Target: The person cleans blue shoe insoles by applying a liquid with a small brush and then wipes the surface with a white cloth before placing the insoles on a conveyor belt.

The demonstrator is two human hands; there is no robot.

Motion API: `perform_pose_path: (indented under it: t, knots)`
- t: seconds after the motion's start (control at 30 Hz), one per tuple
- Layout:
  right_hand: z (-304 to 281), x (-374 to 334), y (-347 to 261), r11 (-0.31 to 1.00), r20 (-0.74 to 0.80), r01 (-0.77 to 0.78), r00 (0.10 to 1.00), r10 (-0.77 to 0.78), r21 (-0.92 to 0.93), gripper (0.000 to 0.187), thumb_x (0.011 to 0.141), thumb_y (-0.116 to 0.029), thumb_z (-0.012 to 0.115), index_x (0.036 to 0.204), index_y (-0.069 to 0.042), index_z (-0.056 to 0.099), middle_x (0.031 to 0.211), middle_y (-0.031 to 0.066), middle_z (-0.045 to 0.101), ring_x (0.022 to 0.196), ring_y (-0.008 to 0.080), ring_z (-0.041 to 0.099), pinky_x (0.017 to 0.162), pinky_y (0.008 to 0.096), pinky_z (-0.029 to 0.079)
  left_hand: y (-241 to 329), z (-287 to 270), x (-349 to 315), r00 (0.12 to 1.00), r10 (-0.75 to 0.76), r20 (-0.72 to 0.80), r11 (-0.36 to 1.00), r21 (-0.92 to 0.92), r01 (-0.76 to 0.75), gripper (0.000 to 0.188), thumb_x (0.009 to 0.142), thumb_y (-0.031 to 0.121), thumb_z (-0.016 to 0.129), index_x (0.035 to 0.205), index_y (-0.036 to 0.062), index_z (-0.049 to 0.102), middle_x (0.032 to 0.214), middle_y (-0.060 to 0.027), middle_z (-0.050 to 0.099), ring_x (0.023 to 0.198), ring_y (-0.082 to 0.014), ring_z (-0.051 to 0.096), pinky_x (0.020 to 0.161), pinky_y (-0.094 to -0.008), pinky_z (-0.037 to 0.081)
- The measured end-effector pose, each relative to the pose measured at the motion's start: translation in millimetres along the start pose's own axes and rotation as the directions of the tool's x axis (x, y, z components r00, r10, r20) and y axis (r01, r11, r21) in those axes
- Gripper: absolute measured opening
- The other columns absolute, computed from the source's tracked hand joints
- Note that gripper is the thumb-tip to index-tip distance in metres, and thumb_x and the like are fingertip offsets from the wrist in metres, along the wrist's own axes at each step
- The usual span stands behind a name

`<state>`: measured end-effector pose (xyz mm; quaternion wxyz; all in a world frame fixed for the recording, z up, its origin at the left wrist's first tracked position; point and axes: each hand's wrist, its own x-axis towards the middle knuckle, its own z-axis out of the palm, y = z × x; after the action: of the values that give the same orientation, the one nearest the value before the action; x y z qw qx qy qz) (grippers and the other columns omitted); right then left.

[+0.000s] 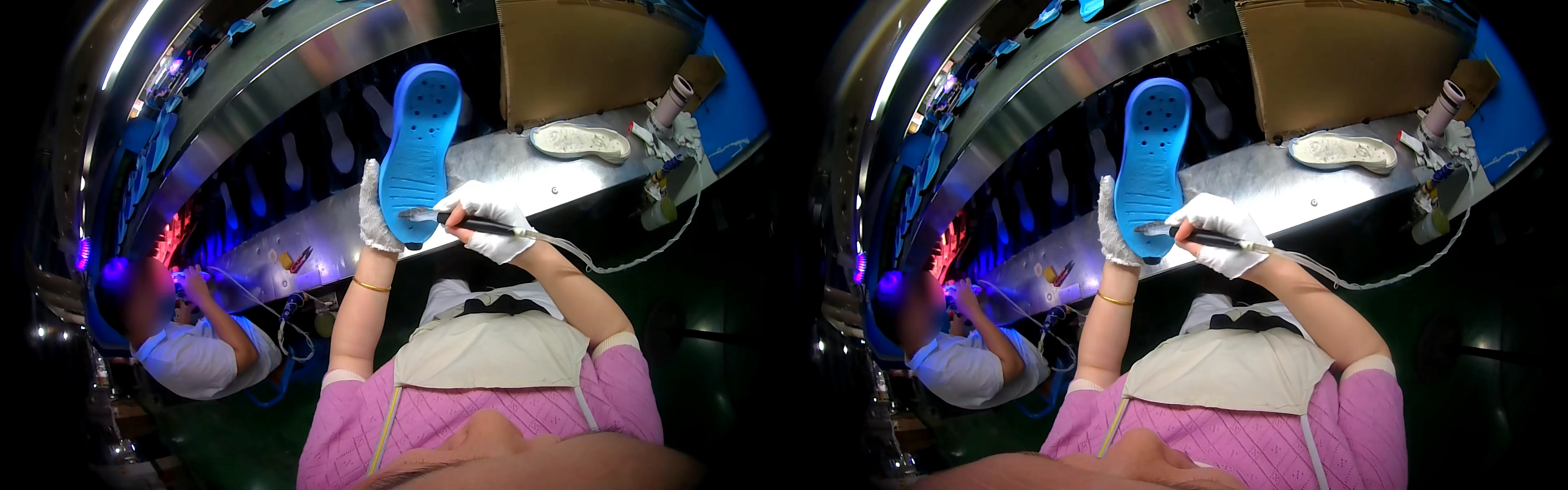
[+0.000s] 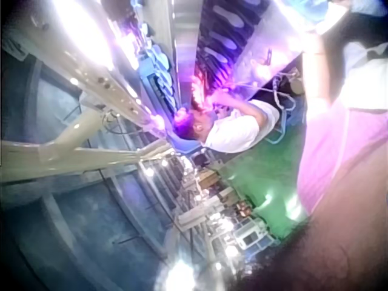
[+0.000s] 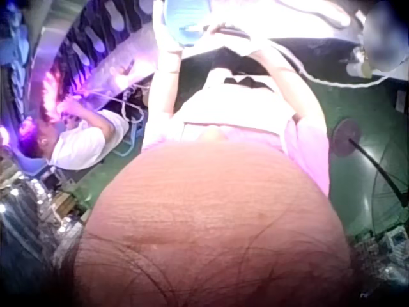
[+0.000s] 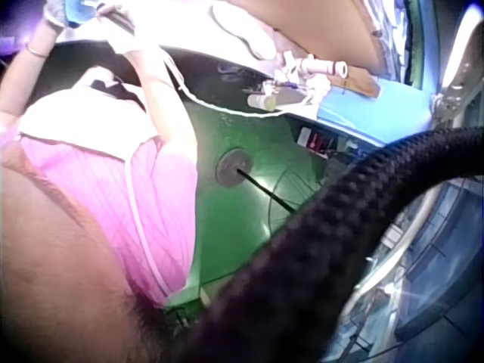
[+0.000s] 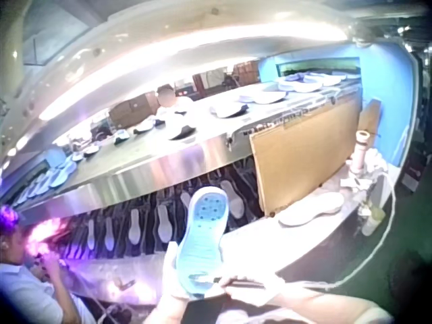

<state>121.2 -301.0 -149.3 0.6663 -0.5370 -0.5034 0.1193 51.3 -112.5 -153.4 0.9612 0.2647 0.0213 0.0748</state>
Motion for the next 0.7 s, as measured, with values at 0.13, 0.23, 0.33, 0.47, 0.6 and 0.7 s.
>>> perform_pose_path:
  t: [0.13,0.23,0.33,0.47,0.6,0.7]
  knots:
    - [-1,1,6,0.988,0.137,0.122,0.985,-0.109,-0.095,0.016,0.065,0.005,0.066,0.078,-0.004,0.061,0.082,0.0107,0.059,0.082,0.0237,0.061,0.073,0.032,0.049,5,15,2,0.997,-0.057,-0.052,0.99,0.126,0.063,0.06,0.091,0.05,0.042,0.118,-0.0027,0.053,0.109,-0.0192,0.061,0.094,-0.0296,0.063,0.083,-0.0392,0.052]
    - [4,-2,9,0.998,0.202,-0.027,0.979,0.036,-0.048,0.015,0.066,0.005,0.065,0.077,-0.004,0.061,0.081,0.0101,0.059,0.08,0.0218,0.06,0.072,0.031,0.049,13,10,8,0.987,-0.123,-0.1,0.978,0.159,0.138,0.059,0.091,0.049,0.043,0.116,-0.0039,0.054,0.107,-0.0194,0.062,0.091,-0.029,0.063,0.08,-0.0378,0.054]
    - [-3,1,1,0.935,0.283,-0.348,0.905,0.317,0.067,0.013,0.065,0.003,0.068,0.075,-0.003,0.062,0.081,0.0088,0.062,0.079,0.0187,0.06,0.072,0.0296,0.049,18,6,9,0.965,-0.24,-0.109,0.956,0.146,0.254,0.055,0.091,0.046,0.046,0.111,-0.0036,0.058,0.101,-0.0189,0.064,0.087,-0.0277,0.064,0.079,-0.0369,0.054]
    - [-11,5,-9,0.881,0.258,-0.439,0.884,0.39,0.174,0.012,0.066,0.005,0.068,0.075,-0.003,0.062,0.083,0.0079,0.064,0.081,0.016,0.061,0.073,0.0276,0.05,17,4,9,0.94,-0.255,-0.225,0.921,0.239,0.307,0.048,0.09,0.043,0.052,0.102,-0.0026,0.062,0.091,-0.0163,0.066,0.077,-0.0236,0.066,0.069,-0.0327,0.056]
    - [-4,8,-3,0.965,0.175,-0.259,0.948,0.264,-0.05,0.011,0.067,0.002,0.069,0.075,-0.004,0.063,0.084,0.0085,0.064,0.08,0.0176,0.061,0.073,0.0283,0.05,15,13,12,0.926,-0.253,-0.28,0.857,0.38,0.349,0.047,0.088,0.043,0.054,0.095,-0.0026,0.062,0.086,-0.0163,0.066,0.071,-0.0222,0.067,0.063,-0.0297,0.057]
    - [-9,11,-5,0.928,0.226,-0.298,0.91,0.347,-0.225,0.01,0.067,0.0,0.069,0.074,-0.005,0.065,0.082,0.0081,0.065,0.079,0.0189,0.063,0.073,0.0285,0.05,16,20,9,0.901,-0.328,-0.284,0.792,0.438,0.426,0.047,0.088,0.043,0.055,0.098,-0.0022,0.062,0.087,-0.016,0.066,0.071,-0.0214,0.067,0.064,-0.0292,0.057]
